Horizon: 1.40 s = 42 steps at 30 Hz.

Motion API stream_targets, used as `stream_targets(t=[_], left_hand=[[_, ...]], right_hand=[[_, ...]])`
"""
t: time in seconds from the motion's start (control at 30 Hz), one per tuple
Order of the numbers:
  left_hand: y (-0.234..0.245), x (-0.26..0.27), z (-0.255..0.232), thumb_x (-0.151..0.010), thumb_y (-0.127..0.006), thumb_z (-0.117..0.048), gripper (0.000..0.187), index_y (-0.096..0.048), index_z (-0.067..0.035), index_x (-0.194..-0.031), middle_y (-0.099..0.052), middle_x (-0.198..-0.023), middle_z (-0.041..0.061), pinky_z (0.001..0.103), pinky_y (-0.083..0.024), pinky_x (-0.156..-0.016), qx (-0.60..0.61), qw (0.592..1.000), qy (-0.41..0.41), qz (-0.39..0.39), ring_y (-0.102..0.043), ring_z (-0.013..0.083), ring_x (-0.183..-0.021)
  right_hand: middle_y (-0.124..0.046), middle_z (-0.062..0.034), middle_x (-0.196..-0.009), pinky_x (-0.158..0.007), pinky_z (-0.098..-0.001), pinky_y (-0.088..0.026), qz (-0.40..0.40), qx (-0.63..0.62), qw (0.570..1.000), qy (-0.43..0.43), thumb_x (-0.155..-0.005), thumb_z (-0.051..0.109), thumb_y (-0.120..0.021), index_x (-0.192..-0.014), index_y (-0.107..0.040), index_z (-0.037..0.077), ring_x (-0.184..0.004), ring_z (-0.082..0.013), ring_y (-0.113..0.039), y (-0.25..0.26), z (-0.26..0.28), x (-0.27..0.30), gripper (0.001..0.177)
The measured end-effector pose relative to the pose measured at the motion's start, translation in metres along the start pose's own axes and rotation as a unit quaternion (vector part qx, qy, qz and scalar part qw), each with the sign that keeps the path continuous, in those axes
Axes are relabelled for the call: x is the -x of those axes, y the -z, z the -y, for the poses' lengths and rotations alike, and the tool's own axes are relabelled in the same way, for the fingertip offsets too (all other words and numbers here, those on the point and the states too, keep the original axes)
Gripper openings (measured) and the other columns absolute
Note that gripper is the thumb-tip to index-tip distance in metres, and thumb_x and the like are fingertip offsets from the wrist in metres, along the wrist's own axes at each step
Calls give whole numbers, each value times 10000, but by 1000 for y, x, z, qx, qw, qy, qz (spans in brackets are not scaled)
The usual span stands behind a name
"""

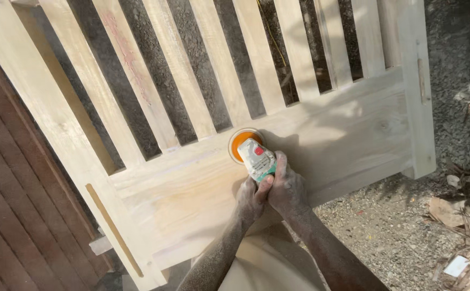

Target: The person sands a wooden gate with a power sander, moving the tool across the wooden surface and the edges of the slats while holding the wood steady with their hand.

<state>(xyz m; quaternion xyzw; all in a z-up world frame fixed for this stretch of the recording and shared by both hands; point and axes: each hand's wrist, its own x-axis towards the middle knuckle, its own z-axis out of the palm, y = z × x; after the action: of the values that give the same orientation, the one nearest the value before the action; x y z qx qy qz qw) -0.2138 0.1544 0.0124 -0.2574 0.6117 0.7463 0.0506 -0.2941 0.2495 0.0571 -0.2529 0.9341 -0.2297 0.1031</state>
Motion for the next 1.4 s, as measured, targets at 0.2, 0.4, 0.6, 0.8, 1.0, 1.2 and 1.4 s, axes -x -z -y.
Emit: stream_targets(t=[0.2,0.4,0.6,0.8,1.0,1.2,1.4], left_hand=[[-56,-49,-17,-904,-525,-706,835,-574,-35,-1399,-702,-1266,220,459,-468,-1042,-56,998,21,14,-646,370,-1233],[-128,-96,-43,-837,-441,-815,977,-502,-70,-1466,-710,-1239,228,464,-505,-1041,-117,986,83,89,-682,364,-1199],[-194,-124,-62,-825,-503,-803,1019,-418,-50,-1506,-670,-1295,254,488,-478,-1056,-91,987,81,107,-630,403,-1232],[-93,-65,-27,-869,-570,-691,931,-437,-43,-1524,-655,-1347,213,402,-506,-1061,20,995,95,9,-650,332,-1257],[24,35,-1,-933,-439,-663,845,-461,-31,-1494,-666,-1277,186,407,-576,-899,163,970,142,-112,-669,278,-1116],[-3,31,8,-925,-368,-675,863,-392,-69,-1539,-603,-1384,205,426,-570,-917,191,965,142,-112,-660,272,-1178],[-105,-62,-18,-1037,-489,-614,819,-397,19,-1548,-575,-1468,229,395,-473,-1088,112,994,-18,3,-570,307,-1335]], right_hand=[[-726,-242,-875,-635,-517,-627,-4,-8,999,-41,-968,328,-577,-1378,-426,2,-771,-435,-749,27,-64,-28,545],[-730,-242,-911,-721,-527,-616,33,42,989,-139,-950,351,-609,-1452,-301,-28,-805,-418,-745,64,-147,-43,700],[-710,-262,-1058,-775,-516,-625,10,-3,956,-292,-1010,380,-581,-1497,-301,21,-902,-403,-739,103,-189,-51,666],[-744,-223,-959,-726,-428,-653,-14,-26,996,-87,-1025,328,-581,-1434,-408,12,-859,-349,-776,44,-93,-35,545],[-630,-328,-1065,-782,-527,-595,217,-48,974,50,-746,130,-728,-1491,-266,-80,-916,-446,-686,-17,26,-9,902],[-650,-297,-1020,-725,-506,-596,179,-24,979,90,-810,117,-702,-1489,-330,-86,-850,-420,-695,-10,1,-11,800],[-697,-254,-884,-606,-446,-624,-61,-8,993,101,-947,230,-673,-1380,-429,-119,-722,-374,-743,42,-113,-41,608]])
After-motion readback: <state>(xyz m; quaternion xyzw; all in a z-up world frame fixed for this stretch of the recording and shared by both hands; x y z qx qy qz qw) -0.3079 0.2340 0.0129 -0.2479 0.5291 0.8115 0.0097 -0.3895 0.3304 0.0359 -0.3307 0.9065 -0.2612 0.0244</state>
